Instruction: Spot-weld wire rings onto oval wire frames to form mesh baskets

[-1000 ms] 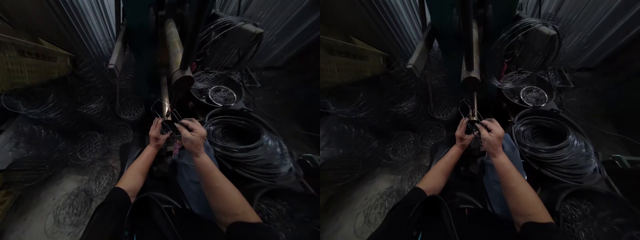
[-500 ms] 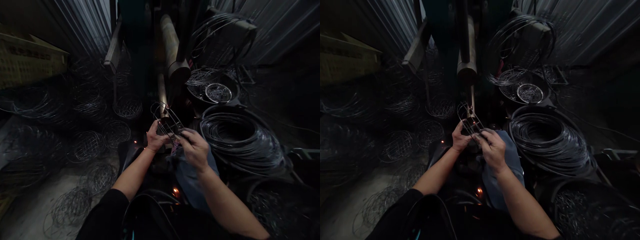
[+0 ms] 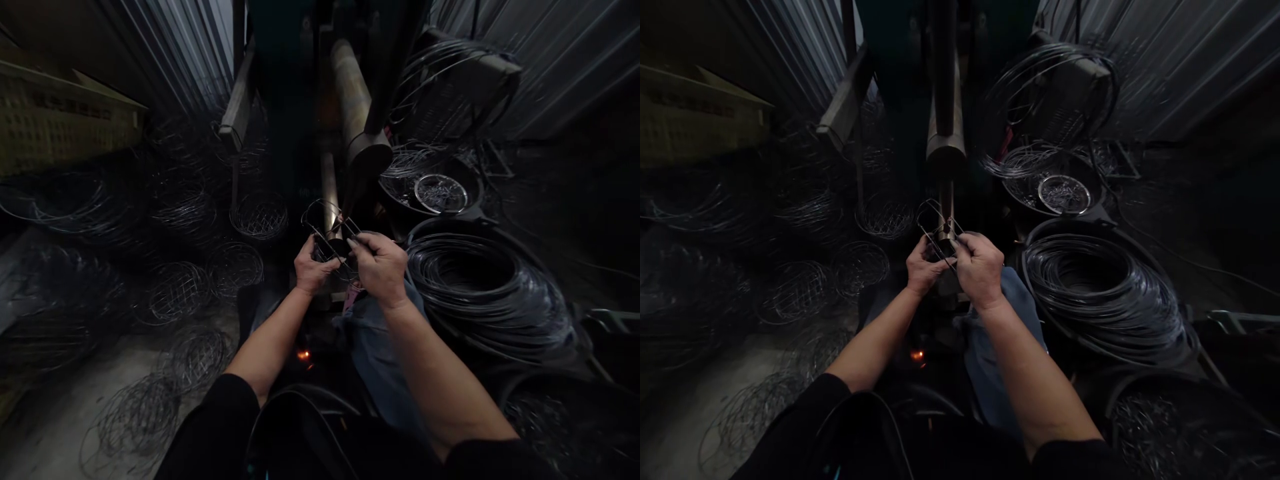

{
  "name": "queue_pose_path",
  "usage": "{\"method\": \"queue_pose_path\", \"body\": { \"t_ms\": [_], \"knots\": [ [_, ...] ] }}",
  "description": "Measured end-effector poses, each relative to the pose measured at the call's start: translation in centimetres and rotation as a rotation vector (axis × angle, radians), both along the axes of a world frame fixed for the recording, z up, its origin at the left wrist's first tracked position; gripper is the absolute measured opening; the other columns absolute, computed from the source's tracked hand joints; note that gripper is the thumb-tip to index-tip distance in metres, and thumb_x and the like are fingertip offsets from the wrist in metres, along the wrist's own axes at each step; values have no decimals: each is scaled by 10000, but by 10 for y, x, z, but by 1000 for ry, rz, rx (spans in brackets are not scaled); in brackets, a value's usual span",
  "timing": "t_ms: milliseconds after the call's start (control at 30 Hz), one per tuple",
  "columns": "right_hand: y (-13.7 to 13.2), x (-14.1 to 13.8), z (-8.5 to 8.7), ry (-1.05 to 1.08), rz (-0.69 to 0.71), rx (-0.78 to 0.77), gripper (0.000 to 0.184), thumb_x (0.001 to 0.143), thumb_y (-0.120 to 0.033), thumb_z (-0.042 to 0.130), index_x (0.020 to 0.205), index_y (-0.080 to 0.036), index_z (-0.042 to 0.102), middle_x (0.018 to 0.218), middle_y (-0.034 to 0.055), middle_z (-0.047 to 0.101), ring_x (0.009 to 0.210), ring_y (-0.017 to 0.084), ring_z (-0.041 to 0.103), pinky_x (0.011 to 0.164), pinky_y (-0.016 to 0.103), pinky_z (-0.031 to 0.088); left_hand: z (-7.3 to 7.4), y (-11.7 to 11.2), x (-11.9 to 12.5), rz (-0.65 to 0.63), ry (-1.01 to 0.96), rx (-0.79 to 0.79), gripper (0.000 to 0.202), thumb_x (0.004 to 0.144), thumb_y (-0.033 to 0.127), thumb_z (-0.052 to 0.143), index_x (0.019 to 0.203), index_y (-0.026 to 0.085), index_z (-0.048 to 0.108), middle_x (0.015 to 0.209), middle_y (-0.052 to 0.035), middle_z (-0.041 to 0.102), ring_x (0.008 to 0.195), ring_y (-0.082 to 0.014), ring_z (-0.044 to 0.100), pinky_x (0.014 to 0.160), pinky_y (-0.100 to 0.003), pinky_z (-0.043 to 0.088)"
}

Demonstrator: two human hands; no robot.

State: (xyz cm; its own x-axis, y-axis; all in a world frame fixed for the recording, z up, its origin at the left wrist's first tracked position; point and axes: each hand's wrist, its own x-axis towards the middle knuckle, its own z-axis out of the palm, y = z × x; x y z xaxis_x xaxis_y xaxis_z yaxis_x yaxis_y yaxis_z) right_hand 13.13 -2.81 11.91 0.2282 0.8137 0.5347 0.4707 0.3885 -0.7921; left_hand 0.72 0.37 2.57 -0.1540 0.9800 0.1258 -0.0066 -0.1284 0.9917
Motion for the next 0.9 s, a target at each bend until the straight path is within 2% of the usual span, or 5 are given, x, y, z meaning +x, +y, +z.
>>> {"method": "queue_pose_path", "body": {
  "t_ms": [300,400,533,733,900],
  "knots": [
    [-14,9,6,-44,-22,38,86,822,-250,641,796,-183,688,956,84,692,862,228,664,752,343,552,6,-8,5,-26,7,20,723,533,323,873,1186,166,606,1103,-78,659,1010,-220,626,948,-350,494],
    [-43,25,-9,2,-27,-39,130,804,-301,693,872,-190,693,1129,100,657,972,253,646,784,369,558,9,-12,6,-22,-38,1,707,502,329,889,1134,148,628,1084,-87,658,1007,-223,622,958,-362,492],
    [-71,37,-30,51,43,-121,107,833,-293,676,877,-202,712,1005,78,694,928,244,657,840,395,546,16,-18,6,-50,-151,-97,699,459,317,902,1078,135,632,1019,-75,655,933,-202,629,898,-339,519],
    [-43,22,-10,32,56,-90,97,832,-255,634,812,-209,718,893,49,701,825,214,659,777,344,546,20,-15,5,-50,-291,-207,530,496,313,879,942,150,642,848,-13,637,702,-120,598,684,-250,507],
    [-14,13,8,-31,61,-101,143,815,-269,578,765,-193,688,819,58,694,766,221,660,765,350,545,21,-2,3,-34,-353,-229,463,498,295,864,880,126,665,778,-4,625,662,-93,548,652,-221,457]
  ]
}}
